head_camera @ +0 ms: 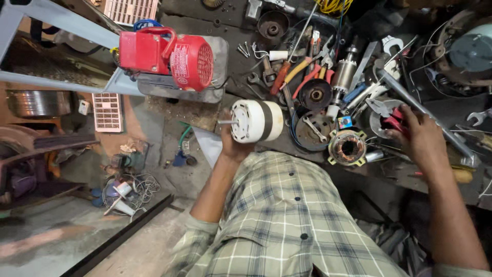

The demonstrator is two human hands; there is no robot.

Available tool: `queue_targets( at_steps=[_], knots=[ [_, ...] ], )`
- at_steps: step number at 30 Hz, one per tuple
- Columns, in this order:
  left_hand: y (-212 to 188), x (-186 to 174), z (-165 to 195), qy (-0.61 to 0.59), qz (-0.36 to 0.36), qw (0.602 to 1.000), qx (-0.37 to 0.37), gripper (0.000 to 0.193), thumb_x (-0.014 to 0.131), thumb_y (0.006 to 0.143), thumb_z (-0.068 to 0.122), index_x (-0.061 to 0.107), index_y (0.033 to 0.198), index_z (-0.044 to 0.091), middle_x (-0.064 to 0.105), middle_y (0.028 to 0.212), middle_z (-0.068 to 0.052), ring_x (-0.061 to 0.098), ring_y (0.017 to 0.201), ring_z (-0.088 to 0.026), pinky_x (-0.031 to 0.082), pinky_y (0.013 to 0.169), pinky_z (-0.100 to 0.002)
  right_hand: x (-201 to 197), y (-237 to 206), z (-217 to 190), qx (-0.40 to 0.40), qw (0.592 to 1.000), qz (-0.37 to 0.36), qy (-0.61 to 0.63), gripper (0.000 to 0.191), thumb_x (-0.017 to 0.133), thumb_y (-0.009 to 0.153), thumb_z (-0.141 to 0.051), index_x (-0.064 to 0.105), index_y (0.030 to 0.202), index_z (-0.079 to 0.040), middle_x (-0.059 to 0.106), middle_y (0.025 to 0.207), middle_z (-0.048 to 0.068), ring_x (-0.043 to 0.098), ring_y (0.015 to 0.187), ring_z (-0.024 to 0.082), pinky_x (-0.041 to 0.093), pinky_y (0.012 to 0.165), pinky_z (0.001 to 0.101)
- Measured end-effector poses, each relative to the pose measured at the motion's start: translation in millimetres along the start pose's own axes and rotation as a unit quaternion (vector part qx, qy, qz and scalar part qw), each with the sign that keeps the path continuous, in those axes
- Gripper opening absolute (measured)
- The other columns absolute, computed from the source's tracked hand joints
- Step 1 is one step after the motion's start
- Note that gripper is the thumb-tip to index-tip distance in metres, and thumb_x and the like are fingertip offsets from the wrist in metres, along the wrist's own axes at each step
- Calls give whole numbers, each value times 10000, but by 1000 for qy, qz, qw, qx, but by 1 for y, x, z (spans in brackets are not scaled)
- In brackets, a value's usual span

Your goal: The person works on a white cylindrical electrical component, using pliers to adjust wires and a cloth to wipe the surface. They rotate the component and use a hammer to tap it, then continue adjusting wires with pliers.

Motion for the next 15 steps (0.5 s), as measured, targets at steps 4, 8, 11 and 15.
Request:
queue_targets(
  at_steps=[4, 8, 11, 15],
  knots=[
    [5, 20, 7, -21, 23, 1000, -6, 715, 505, 984, 664, 548, 1475, 146, 594, 1461, -90, 568, 1354, -311, 422, 1180, -529, -7, -8, 18, 35, 999, 10, -13, 645, 829, 893, -358, 622, 1456, -121, 678, 1134, 215, 671, 980, 382, 552, 860, 471],
    [6, 28, 9, -29, 19, 999, 6, 683, 541, 978, 632, 563, 1464, 153, 608, 1453, -81, 570, 1355, -297, 420, 1185, -520, -37, -10, 20, 111, 986, 97, 71, 539, 868, 965, -278, 641, 1414, -86, 698, 1123, 138, 698, 986, 263, 582, 898, 392],
    [10, 25, 6, -3, 30, 999, 26, 648, 574, 971, 600, 576, 1437, 149, 629, 1417, -72, 585, 1329, -280, 428, 1163, -512, -23, -19, -9, 146, 801, 233, 532, 635, 796, 918, -239, 548, 1481, -81, 632, 1336, -15, 658, 1187, 138, 602, 1035, 330],
    [26, 20, 5, 58, 61, 994, 74, 602, 587, 987, 554, 594, 1394, 111, 660, 1347, -62, 616, 1266, -242, 463, 1119, -464, 13, 7, -111, 119, 887, 229, 383, 558, 900, 801, -148, 554, 1225, -35, 550, 995, 70, 556, 828, 194, 486, 728, 346]
  ],
)
Point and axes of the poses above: each hand's wrist, its own y-axis towards the middle knuckle, its own x-axis out of the palm, z = x × y, the point moved 9 cm from there along y, towards the middle knuckle
